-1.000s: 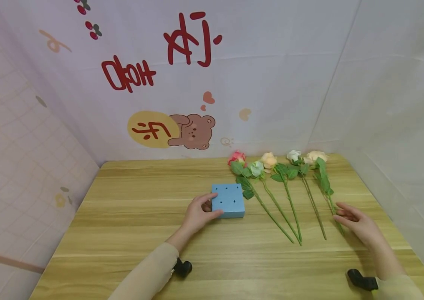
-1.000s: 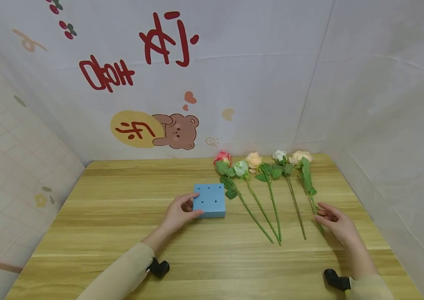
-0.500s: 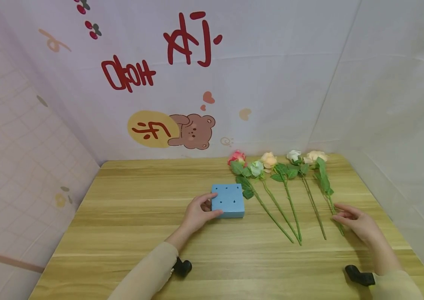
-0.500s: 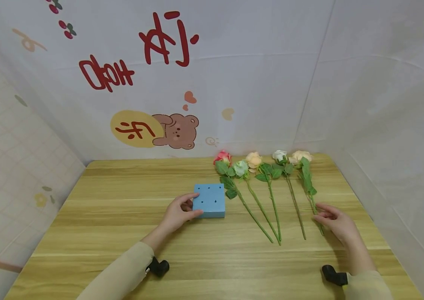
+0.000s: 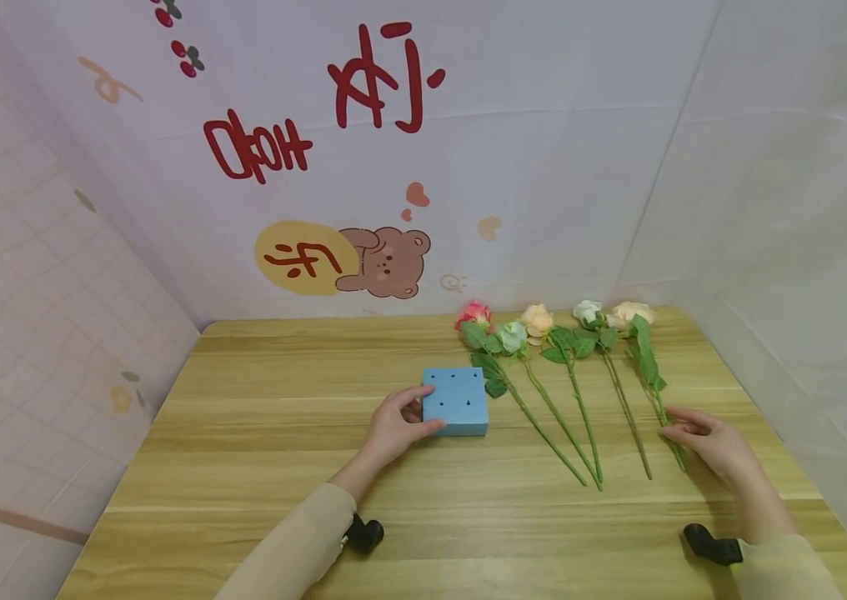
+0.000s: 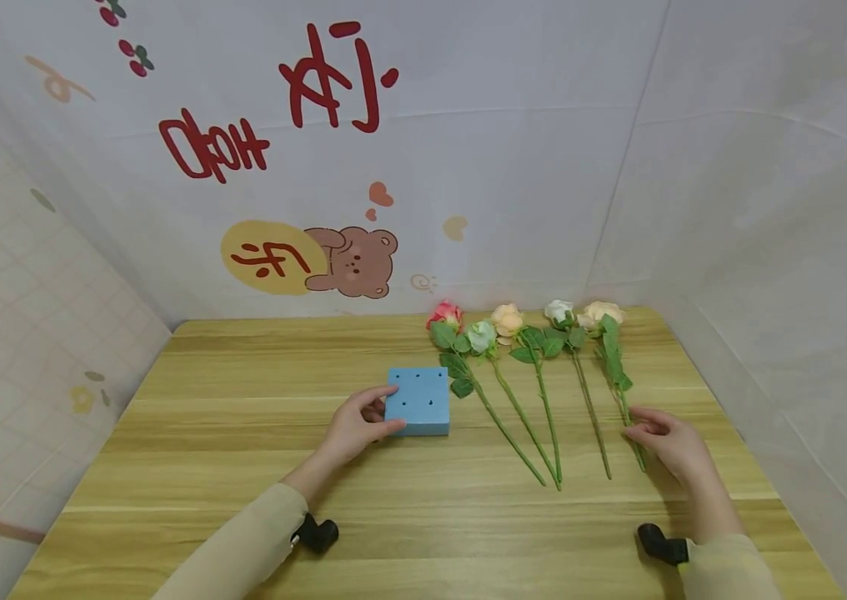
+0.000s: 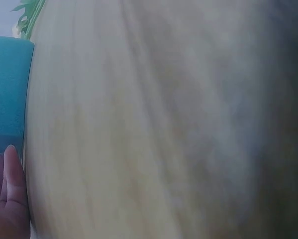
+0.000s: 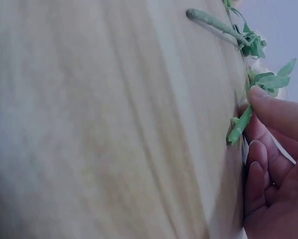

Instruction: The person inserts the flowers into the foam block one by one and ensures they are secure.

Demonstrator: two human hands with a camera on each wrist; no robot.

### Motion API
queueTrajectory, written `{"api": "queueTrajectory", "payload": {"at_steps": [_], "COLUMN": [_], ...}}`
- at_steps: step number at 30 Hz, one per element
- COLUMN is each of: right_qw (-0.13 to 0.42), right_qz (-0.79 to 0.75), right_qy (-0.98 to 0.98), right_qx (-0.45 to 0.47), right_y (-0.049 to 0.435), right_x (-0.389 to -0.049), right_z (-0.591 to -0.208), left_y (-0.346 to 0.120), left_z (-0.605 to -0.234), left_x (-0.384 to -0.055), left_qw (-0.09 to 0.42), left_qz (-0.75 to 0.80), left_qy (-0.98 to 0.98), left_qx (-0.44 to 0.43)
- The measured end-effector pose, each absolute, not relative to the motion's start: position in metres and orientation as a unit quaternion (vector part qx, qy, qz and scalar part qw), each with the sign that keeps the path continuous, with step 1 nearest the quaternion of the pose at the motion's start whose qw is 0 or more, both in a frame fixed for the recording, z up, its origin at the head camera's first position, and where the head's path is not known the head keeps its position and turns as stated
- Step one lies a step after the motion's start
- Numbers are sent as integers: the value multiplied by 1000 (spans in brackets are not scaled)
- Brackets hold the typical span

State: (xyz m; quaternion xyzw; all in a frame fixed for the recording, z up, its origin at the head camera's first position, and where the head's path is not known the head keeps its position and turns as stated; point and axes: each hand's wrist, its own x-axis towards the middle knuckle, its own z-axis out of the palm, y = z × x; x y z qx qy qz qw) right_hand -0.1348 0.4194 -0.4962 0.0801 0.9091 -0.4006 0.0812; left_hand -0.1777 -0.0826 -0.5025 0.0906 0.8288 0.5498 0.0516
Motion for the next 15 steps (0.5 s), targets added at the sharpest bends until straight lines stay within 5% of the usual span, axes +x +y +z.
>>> {"api": "queueTrajectory", "payload": {"at_steps": [15], "right_qw": [68], "right_qz": [-474], "right_qy": [875], "right_qx": [77], "right_y": [424], "right_x": [-133], "right_z": [-497], "left_y": [-82], "left_z": [-502], "left_x": [-177], "left_qw": [52], "left_qz": [555], "left_qy": [825], "left_qx": [90]}}
